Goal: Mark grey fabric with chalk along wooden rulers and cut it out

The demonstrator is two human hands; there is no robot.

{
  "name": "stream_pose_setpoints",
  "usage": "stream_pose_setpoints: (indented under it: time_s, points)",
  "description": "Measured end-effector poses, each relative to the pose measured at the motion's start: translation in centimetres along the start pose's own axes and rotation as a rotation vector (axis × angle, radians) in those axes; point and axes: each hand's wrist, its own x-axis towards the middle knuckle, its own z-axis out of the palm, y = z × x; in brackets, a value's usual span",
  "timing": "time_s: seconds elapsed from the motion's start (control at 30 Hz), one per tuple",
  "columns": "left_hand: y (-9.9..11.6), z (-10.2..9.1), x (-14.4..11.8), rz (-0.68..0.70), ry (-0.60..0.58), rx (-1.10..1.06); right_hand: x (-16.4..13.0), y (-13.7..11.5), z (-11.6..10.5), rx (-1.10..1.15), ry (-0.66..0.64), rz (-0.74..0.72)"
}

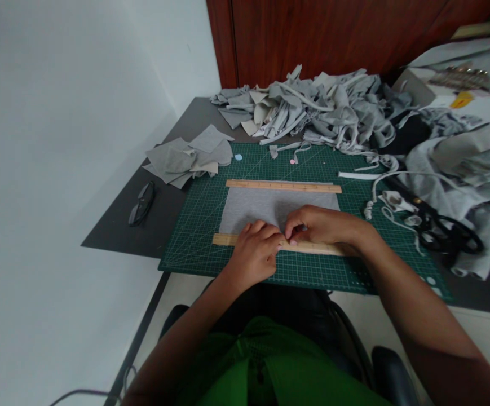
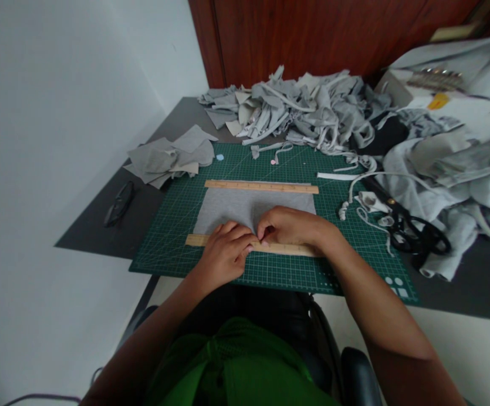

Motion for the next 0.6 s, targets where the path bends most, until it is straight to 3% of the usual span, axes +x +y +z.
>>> stream_pose_setpoints:
  time_s: [0.6]
  points:
    - [-0.09,0.27,-0.2,0.001,0.037,0.02,0.26,0.4,0.19,0.039,-0.007,0.014]
